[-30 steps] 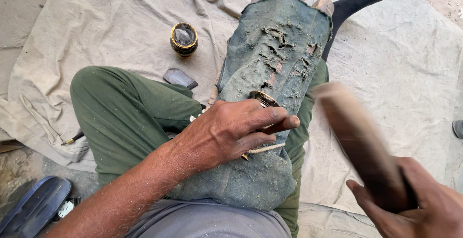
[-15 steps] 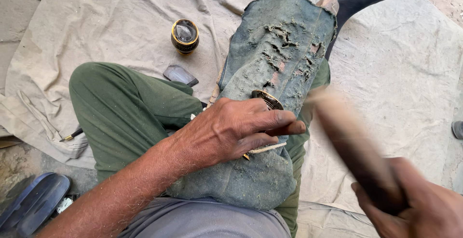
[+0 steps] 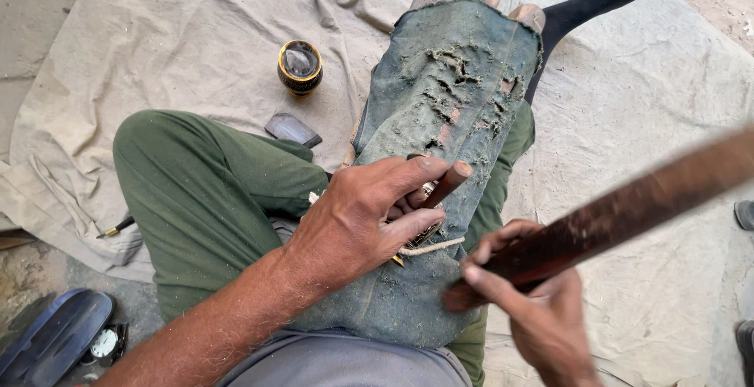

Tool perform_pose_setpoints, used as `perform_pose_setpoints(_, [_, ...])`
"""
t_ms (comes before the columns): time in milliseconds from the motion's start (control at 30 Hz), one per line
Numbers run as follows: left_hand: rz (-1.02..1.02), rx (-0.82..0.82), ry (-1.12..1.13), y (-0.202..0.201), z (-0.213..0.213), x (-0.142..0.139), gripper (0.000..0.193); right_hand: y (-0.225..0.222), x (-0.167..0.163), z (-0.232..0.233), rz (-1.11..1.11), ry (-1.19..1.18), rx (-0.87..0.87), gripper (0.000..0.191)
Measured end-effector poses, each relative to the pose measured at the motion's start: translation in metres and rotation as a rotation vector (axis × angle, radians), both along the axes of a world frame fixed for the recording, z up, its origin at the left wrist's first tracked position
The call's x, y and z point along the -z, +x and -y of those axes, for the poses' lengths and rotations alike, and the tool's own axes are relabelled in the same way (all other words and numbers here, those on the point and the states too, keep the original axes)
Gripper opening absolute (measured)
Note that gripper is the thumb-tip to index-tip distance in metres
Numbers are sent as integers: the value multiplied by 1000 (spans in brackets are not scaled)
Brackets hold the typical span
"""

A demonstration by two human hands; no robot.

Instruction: The person sits on the ground with a cloth-covered sandbag on their lap holding a small decorated metal pot. They hold a punch against the pot's surface and repeatedly strike it with a wooden mallet, repositioning the pot and punch to work the pattern around the vessel, occasionally rotating the pot to reach new areas.

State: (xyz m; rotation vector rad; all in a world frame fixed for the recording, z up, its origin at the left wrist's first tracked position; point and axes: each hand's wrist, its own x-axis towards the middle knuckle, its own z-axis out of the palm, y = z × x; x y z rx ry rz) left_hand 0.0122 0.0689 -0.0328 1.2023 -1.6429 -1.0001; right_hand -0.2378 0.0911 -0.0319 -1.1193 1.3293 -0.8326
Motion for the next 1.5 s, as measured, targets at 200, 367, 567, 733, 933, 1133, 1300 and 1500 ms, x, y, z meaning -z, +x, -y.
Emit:
perform_pose_setpoints(200, [-90, -75, 197, -2, 1, 0, 49, -52, -59, 19, -584, -194, -146, 60])
perform_pose_setpoints(367, [-56, -76, 30, -6, 4, -1, 48, -64, -74, 23, -746, -111, -156, 39])
perform_pose_setpoints(567, [12, -82, 64, -8, 2, -4, 51, -75, -65, 37, -869, -314, -215, 37])
perform_pose_setpoints(733, [107, -93, -40, -12, -4, -4, 46, -87, -57, 46, -1161, -541, -272, 44])
perform_pose_setpoints(933, [144, -87, -55, -13, -7, -4, 48, -95, -52, 56, -1198, -230, -317, 30])
perform_pose_setpoints(1133, [145, -60, -128, -16, -7, -4, 46, -95, -50, 65, -1309, -323, -524, 55])
perform_pose_setpoints(1300, [158, -47, -33, -14, -2, -1, 47, -99, -46, 66, -1138, -99, -366, 60])
perform_pose_setpoints(1500, [132, -20, -56, -10, -2, 0, 47, -106, -29, 59, -1055, -175, -261, 48])
